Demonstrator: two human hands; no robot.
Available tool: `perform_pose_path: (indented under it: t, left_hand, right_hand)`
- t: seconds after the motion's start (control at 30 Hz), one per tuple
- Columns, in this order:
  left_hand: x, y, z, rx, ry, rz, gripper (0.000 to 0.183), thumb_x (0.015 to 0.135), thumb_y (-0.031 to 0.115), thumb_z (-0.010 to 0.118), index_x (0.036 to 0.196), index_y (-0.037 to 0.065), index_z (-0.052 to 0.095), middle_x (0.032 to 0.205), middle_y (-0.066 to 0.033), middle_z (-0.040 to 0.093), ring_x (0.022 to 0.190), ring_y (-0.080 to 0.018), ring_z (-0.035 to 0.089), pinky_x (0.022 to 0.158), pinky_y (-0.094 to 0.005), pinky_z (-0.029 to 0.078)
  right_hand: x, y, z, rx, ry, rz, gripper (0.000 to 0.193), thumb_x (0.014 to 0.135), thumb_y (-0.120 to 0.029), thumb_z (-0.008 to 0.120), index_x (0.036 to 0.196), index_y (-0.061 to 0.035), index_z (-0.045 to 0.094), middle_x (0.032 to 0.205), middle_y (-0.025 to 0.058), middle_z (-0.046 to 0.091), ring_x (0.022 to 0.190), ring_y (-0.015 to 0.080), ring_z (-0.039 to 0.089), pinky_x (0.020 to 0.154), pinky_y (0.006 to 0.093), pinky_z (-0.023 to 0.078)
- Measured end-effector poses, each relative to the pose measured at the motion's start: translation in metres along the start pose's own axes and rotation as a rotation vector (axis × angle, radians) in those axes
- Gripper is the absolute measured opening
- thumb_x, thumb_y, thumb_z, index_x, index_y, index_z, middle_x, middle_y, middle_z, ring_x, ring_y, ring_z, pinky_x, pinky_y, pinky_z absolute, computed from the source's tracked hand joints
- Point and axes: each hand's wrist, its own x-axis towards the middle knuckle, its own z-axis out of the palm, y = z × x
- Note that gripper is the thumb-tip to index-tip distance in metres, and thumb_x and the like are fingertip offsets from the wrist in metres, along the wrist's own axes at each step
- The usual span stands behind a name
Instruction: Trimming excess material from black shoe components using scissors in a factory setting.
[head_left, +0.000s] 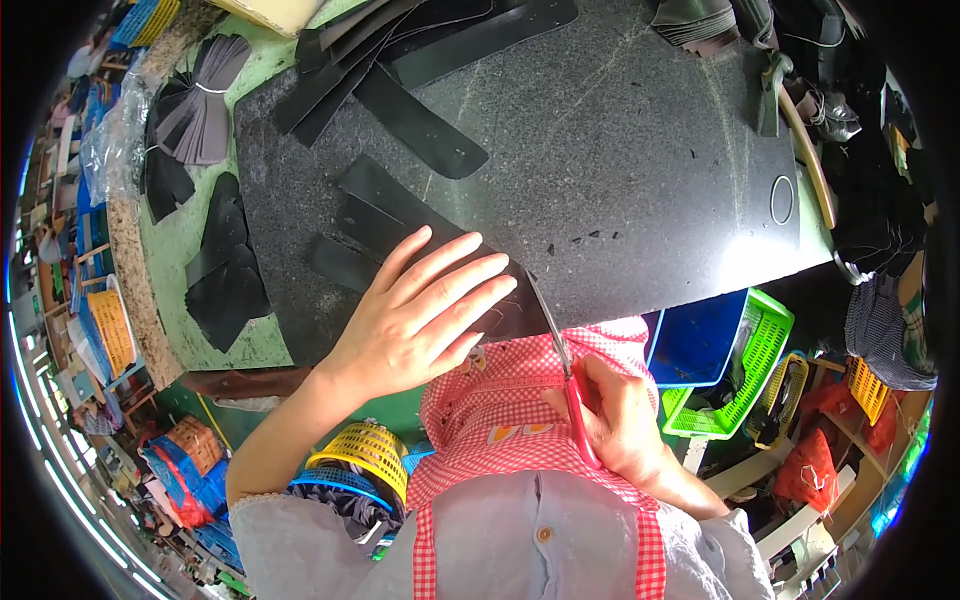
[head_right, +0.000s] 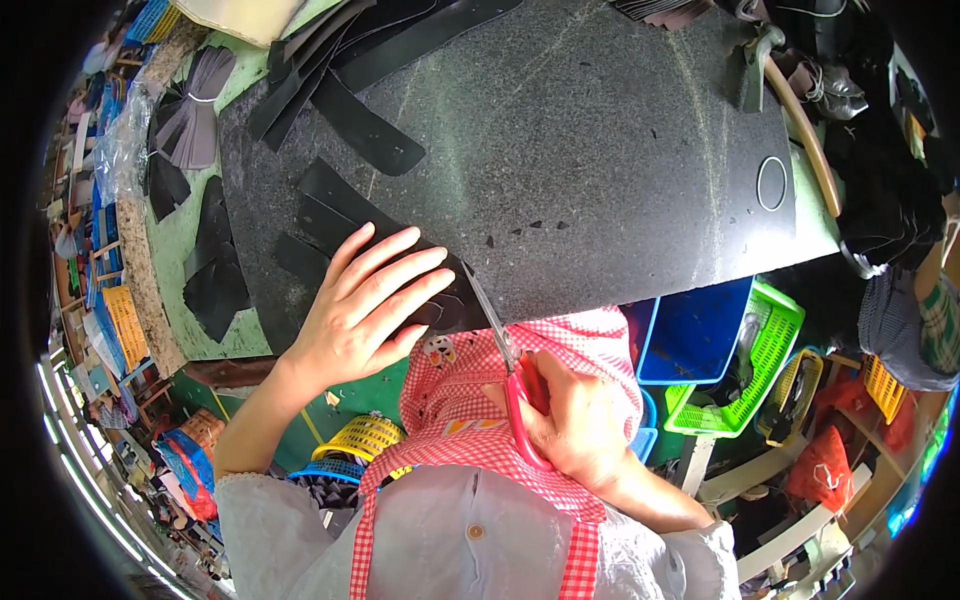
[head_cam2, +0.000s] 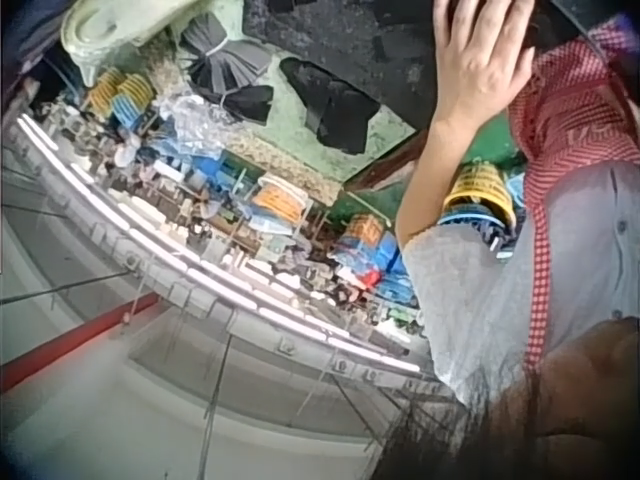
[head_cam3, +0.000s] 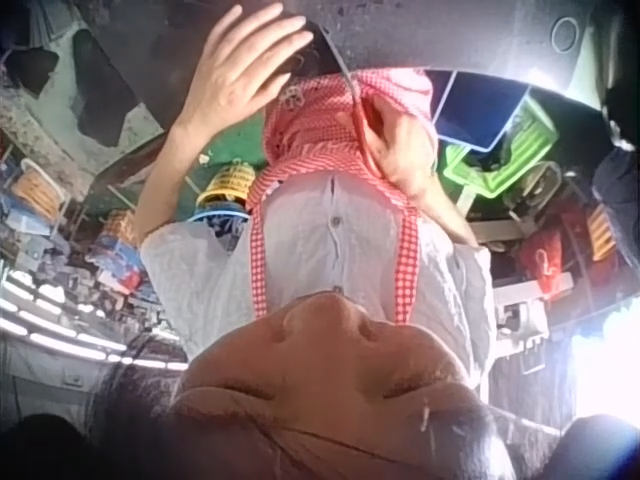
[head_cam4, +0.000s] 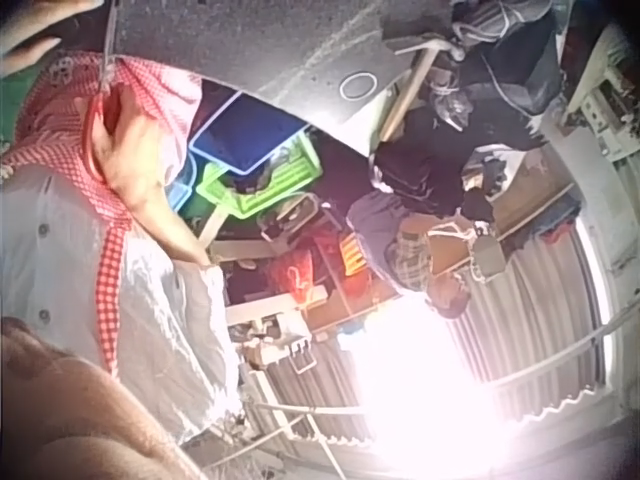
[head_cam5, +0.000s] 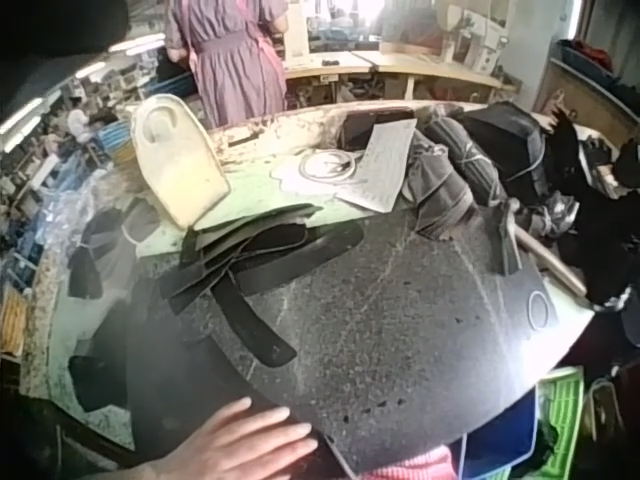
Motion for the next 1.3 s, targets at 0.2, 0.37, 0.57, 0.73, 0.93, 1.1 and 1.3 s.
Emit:
perform_pose_path:
  t: [0.2, 0.37, 0.57, 0.73, 0.93, 1.1, 1.3]
  left_hand:
    - [0.002, 0.001, 0.001, -0.011, 0.007, -0.004, 0.057, 0.081, 0.019, 0.073, 0.137, 0.011, 0.063, 0.147, -0.0068, 0.056, 0.139, -0.0312, 0.049, 0.12, -0.0571, 0.031]
    - [0.001, 0.002, -0.004, -0.054, 0.03, -0.006, 0.061, 0.078, 0.01, 0.076, 0.138, 0.009, 0.062, 0.147, -0.011, 0.053, 0.139, -0.0321, 0.049, 0.119, -0.0556, 0.033]
    - [0.003, -0.016, -0.029, 0.199, 0.075, -0.148, 0.072, 0.069, 0.04, 0.088, 0.129, 0.012, 0.061, 0.122, -0.0111, 0.053, 0.128, -0.0327, 0.049, 0.119, -0.0573, 0.029]
    - [-0.002, -0.017, -0.018, 0.103, 0.239, -0.063, 0.044, 0.07, 0.033, 0.089, 0.088, 0.008, 0.057, 0.103, -0.0083, 0.058, 0.105, -0.0325, 0.059, 0.092, -0.0464, 0.05]
    - [-0.036, -0.016, -0.032, 0.023, 0.513, -0.304, 0.032, 0.074, 0.022, 0.09, 0.082, 0.009, 0.062, 0.073, -0.0042, 0.063, 0.059, -0.0208, 0.063, 0.055, -0.0326, 0.052]
    - [-0.125, -0.091, -0.088, 0.028, 0.596, -0.966, 0.03, 0.085, 0.013, 0.083, 0.102, 0.003, 0.061, 0.092, -0.0098, 0.067, 0.085, -0.0151, 0.064, 0.076, -0.0322, 0.052]
    - [-0.016, -0.079, -0.088, 0.179, 0.603, -0.509, 0.053, 0.086, 0.023, 0.079, 0.133, 0.007, 0.061, 0.136, -0.0164, 0.059, 0.127, -0.0342, 0.057, 0.108, -0.0432, 0.045]
  right_hand:
    - [-0.005, 0.005, 0.007, 0.257, -0.038, 0.117, 0.035, 0.099, -0.034, 0.069, 0.092, -0.001, 0.061, 0.06, 0.0073, 0.059, 0.05, 0.0152, 0.059, 0.05, 0.0343, 0.047]
    - [0.001, 0.008, -0.049, 0.461, 0.192, 0.198, 0.024, 0.098, -0.019, 0.069, 0.087, 0.0008, 0.063, 0.067, -0.0016, 0.057, 0.056, 0.0041, 0.051, 0.047, 0.0239, 0.038]
    - [0.054, -0.002, -0.145, -0.62, 0.598, -0.026, 0.035, 0.092, -0.028, 0.075, 0.11, -0.0001, 0.063, 0.085, 0.0198, 0.07, 0.078, 0.0398, 0.067, 0.071, 0.0446, 0.051]
    - [0.072, 0.002, -0.171, -0.69, 0.819, -0.331, 0.04, 0.093, -0.018, 0.07, 0.128, 0.0012, 0.063, 0.121, 0.0209, 0.067, 0.112, 0.0362, 0.066, 0.098, 0.043, 0.05]
    - [0.073, -0.012, -0.04, -0.567, 0.048, -0.903, 0.069, 0.085, -0.036, 0.08, 0.14, -0.001, 0.059, 0.157, 0.0219, 0.043, 0.15, 0.0379, 0.035, 0.125, 0.0531, 0.023]
    - [0.103, -0.03, -0.049, -0.267, -0.126, -1.203, 0.027, 0.089, -0.014, 0.073, 0.113, -0.001, 0.07, 0.116, 0.0147, 0.072, 0.109, 0.0353, 0.07, 0.098, 0.0443, 0.055]
    - [0.222, -0.096, -0.097, -0.531, 0.536, -1.114, 0.028, 0.085, -0.004, 0.07, 0.113, -0.0051, 0.067, 0.105, 0.0112, 0.069, 0.107, 0.0315, 0.062, 0.097, 0.0417, 0.048]
